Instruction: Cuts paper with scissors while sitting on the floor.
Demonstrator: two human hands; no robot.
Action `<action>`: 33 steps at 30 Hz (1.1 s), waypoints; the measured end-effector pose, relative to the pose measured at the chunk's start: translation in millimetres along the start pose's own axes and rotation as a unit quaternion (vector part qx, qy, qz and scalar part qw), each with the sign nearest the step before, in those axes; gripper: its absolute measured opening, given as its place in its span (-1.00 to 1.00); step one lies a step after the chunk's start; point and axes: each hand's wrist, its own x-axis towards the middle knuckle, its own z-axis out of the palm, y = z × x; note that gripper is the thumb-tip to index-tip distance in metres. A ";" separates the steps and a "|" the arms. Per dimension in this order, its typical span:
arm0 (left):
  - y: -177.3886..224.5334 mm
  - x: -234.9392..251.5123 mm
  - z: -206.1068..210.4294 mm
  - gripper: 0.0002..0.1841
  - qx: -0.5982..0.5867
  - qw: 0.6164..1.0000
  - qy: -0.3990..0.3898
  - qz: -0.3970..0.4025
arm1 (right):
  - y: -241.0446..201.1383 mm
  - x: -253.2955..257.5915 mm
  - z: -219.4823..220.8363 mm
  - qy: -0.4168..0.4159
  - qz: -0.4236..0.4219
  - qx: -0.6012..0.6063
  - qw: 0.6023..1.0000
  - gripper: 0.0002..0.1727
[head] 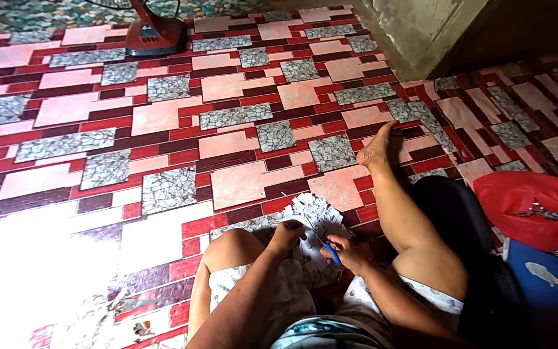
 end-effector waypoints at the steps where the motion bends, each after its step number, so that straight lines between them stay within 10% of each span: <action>1: -0.3 0.4 0.5 -0.87 0.002 1.000 -0.004 0.000 | 1.4 1.0 0.7 0.003 -0.002 0.002 1.000 -0.67; 33: -0.4 1.7 1.6 -0.89 -0.008 1.000 -0.007 -0.005 | 1.9 1.8 1.1 -0.002 0.000 0.019 1.000 -0.71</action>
